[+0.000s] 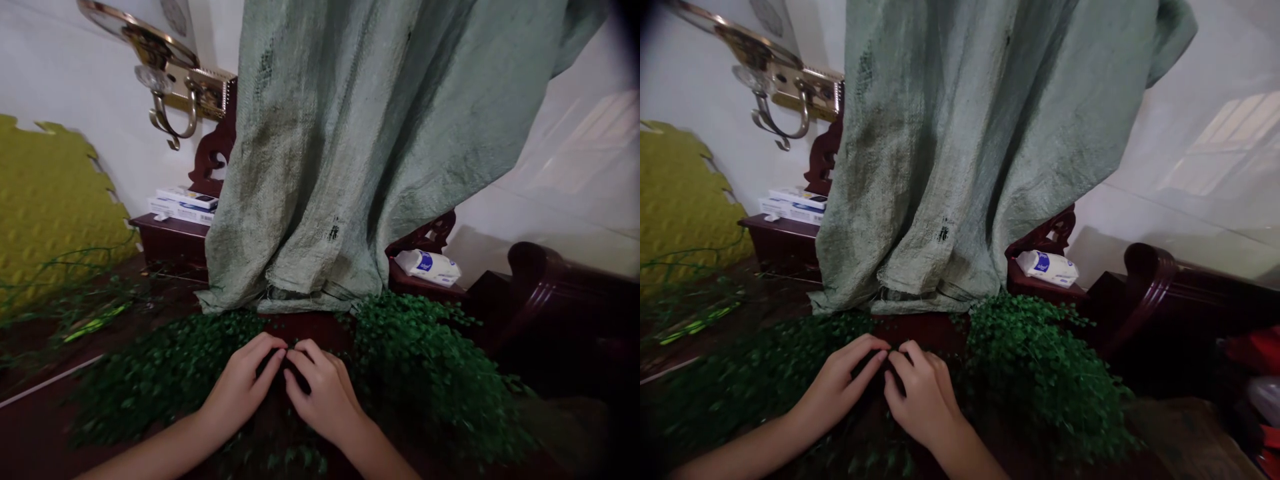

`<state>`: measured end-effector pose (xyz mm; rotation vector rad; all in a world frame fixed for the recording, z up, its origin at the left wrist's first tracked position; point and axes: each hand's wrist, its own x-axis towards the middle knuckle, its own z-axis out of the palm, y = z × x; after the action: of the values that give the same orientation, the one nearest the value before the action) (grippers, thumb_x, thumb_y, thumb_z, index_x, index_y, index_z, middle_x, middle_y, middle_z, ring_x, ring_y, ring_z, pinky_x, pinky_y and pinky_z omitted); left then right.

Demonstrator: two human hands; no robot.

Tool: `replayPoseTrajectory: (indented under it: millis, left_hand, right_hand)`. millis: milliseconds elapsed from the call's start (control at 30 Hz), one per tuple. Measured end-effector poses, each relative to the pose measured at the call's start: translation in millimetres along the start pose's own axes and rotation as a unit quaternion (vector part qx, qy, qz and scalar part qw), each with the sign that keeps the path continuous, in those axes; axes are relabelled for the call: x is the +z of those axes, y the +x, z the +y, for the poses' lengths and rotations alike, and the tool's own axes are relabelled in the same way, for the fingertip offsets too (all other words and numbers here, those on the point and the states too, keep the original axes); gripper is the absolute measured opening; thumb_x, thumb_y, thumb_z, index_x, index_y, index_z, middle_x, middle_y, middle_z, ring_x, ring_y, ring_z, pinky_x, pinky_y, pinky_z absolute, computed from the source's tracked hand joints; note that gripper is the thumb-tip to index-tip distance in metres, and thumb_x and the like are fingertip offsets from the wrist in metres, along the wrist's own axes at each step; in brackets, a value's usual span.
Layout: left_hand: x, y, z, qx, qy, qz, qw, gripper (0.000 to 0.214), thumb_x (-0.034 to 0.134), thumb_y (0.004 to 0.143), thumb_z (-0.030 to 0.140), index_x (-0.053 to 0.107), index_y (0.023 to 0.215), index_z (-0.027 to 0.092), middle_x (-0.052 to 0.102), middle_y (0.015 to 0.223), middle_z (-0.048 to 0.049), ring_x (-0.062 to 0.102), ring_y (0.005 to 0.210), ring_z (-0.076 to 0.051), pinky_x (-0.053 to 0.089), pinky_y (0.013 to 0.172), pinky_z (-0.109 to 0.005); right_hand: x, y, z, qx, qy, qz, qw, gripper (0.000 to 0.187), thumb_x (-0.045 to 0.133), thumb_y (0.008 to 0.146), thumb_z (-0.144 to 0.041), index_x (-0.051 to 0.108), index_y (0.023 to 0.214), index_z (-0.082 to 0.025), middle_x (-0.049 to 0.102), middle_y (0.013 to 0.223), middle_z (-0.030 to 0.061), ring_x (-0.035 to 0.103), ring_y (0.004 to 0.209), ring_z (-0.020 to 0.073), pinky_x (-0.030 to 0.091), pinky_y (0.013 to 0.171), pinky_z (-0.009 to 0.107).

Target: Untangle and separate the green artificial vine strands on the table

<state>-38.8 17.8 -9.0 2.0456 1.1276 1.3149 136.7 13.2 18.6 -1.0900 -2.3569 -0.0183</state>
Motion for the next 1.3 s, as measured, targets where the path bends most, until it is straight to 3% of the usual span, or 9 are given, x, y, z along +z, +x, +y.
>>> replayPoseTrajectory:
  millis: [267,567,1033,1300]
  left_hand:
    - [-1.5,-1.7,5.5,-0.016,-0.015,-0.052,0.998,0.022,0.043,0.097,0.027,0.062,0.107,0.022,0.069,0.096,-0.0019,0.065,0.086,-0.016,0.050,0.078,-0.026]
    - [-4.4,-4.8,5.8,-0.029,0.005,-0.081,0.996,0.034,0.047,0.087,0.018,0.061,0.117,0.022,0.069,0.112,-0.0049,0.065,0.100,-0.020,0.051,0.089,-0.031]
    - [-2.9,-4.0,4.2,-0.043,-0.024,-0.053,0.997,0.033,0.034,0.099,0.031,0.051,0.126,0.023,0.067,0.114,-0.0050,0.065,0.101,-0.019,0.052,0.087,-0.030]
    - [-5.3,-5.2,8.2,-0.051,-0.018,-0.085,0.995,0.033,0.033,0.100,0.033,0.047,0.128,0.024,0.065,0.116,-0.0048,0.064,0.102,-0.018,0.051,0.088,-0.030]
  right_hand:
    - [0.3,-1.1,-1.4,0.001,0.004,-0.003,1.000,0.014,0.052,0.087,-0.018,0.063,0.096,-0.020,0.062,0.097,0.0046,0.063,0.079,0.0176,0.050,0.074,0.029]
    - [4.6,-0.4,2.4,0.006,-0.011,0.049,0.999,0.017,0.049,0.092,-0.023,0.064,0.085,-0.019,0.062,0.088,0.0039,0.061,0.070,0.0154,0.049,0.067,0.028]
    - [-0.1,0.5,0.4,0.024,0.035,0.080,0.996,0.014,0.050,0.090,-0.021,0.063,0.095,-0.019,0.062,0.092,0.0049,0.063,0.077,0.0155,0.051,0.072,0.027]
    - [-3.8,-0.6,-2.2,0.009,0.045,0.054,0.997,0.017,0.053,0.088,-0.022,0.062,0.102,-0.020,0.062,0.099,0.0057,0.064,0.081,0.0169,0.052,0.076,0.029]
